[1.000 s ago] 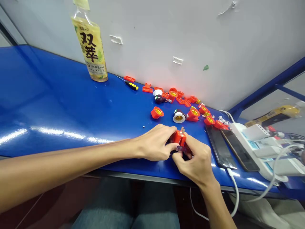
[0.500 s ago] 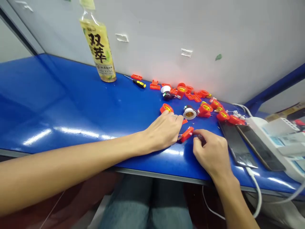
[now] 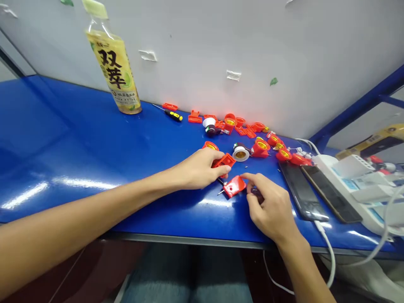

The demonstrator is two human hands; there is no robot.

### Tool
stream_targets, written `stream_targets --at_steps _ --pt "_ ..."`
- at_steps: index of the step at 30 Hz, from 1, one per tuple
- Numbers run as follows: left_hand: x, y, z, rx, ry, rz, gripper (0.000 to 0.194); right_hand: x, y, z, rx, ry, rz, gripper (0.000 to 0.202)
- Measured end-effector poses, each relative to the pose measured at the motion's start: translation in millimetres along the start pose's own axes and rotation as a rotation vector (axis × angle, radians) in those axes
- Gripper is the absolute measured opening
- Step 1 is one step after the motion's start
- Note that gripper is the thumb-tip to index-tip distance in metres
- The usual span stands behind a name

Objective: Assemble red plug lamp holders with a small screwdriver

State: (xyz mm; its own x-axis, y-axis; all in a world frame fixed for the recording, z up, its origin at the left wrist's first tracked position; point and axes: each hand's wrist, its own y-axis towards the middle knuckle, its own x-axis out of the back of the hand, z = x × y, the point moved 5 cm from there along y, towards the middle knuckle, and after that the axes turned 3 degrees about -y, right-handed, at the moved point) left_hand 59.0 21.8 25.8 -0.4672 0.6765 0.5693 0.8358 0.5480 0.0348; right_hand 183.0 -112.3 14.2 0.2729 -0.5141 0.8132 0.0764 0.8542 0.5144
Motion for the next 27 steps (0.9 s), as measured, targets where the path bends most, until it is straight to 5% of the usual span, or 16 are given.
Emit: stream_targets --at_steps 4,9,16,21,27 --pt "0.0 0 0 0.056 -0.351 0.142 0.028 1 -1 -3 -0.016 0.014 -0.017 0.033" --pt "-2.7 0 3 0.22 -0.682 0.174 0.03 2 -2 -3 -0.028 0.043 -0.047 0.031" --pt "0.6 0 1 0.257 -0.742 0.112 0.01 1 -3 -3 -0.052 0.043 -0.049 0.03" --pt "9.8 2 2 0.158 -0.302 0.009 0.01 0 -3 -3 -0.078 0.039 -0.046 0.029" --pt "9.4 0 -2 -0.224 0.571 -0.176 0.019 -2 -2 -5 -0.127 0.061 -0.039 0.03"
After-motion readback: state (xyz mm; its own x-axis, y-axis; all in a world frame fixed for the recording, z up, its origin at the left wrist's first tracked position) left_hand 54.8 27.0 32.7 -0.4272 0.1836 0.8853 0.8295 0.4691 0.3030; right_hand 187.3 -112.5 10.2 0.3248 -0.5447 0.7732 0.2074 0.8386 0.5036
